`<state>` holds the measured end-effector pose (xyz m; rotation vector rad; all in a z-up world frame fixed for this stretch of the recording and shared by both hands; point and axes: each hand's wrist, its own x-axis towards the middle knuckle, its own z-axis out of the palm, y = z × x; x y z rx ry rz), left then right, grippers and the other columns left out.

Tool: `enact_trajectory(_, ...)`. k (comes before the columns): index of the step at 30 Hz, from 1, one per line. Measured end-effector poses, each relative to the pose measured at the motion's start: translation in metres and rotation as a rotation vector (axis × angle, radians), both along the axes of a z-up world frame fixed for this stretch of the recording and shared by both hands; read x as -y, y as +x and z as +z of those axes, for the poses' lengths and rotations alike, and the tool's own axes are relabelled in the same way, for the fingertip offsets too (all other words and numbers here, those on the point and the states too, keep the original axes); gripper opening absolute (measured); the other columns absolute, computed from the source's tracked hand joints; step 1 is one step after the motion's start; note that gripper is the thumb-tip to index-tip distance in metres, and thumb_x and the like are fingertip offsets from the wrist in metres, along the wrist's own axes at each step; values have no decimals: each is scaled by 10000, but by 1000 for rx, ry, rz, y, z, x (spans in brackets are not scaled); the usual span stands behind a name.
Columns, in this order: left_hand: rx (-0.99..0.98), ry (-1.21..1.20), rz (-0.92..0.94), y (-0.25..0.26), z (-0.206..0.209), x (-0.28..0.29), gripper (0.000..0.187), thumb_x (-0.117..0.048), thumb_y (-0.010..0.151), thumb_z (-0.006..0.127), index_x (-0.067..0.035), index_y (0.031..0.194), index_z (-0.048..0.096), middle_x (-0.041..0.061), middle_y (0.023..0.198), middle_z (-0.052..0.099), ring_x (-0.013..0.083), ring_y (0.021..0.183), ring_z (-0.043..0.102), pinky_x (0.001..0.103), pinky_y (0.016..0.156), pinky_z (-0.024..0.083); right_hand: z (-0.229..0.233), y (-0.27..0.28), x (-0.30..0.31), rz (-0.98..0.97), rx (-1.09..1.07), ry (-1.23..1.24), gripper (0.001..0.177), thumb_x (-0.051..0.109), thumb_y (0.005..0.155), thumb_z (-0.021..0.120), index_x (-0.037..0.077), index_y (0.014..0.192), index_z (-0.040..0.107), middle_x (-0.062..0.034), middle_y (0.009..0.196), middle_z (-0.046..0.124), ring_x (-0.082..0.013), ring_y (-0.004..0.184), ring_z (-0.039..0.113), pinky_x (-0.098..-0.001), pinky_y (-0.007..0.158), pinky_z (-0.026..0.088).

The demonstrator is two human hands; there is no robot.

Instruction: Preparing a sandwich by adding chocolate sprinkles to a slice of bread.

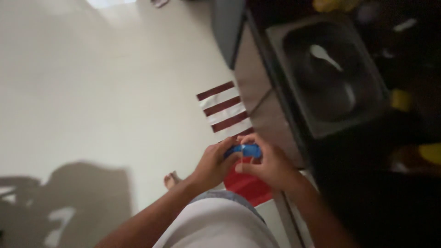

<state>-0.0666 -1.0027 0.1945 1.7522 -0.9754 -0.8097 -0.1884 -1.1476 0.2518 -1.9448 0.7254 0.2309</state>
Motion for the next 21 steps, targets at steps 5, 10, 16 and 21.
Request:
enact_trajectory(5, -701, -303, 245, 72, -32, -35, 144, -183, 1028, 619, -55, 1093, 632, 60, 845, 648, 140, 758, 607, 303, 695, 513, -67, 87, -43, -228, 357, 396, 513, 224, 866, 819, 49, 1227, 499, -110, 898, 642, -193, 667, 536, -353, 541, 430)
enact_trajectory(10, -796, -410, 641, 170, -26, -85, 164, -222, 1006, 596, -62, 1037, 581, 67, 867, 698, 136, 753, 643, 301, 672, 535, -69, 178, -114, -148, 448, -45, 169, 200, 914, 700, 79, 971, 597, -74, 901, 729, -197, 684, 656, -351, 596, 500)
enact_trajectory(16, -842, -327, 868, 225, -52, -125, 165, -231, 1007, 589, -66, 1014, 578, 94, 847, 688, 156, 697, 625, 307, 613, 517, -40, 239, -167, 527, 788, -618, 106, 85, 848, 598, 74, 751, 640, -93, 851, 678, -230, 913, 676, -472, 995, 455)
enact_trajectory(21, -729, -392, 1112, 252, -50, -129, 179, -222, 1025, 577, -43, 1024, 582, 76, 839, 684, 150, 689, 610, 313, 599, 515, -108, 270, -158, -100, 447, 595, 433, 5, 910, 417, -21, 1108, 801, -121, 856, 704, -205, 855, 655, -392, 890, 506)
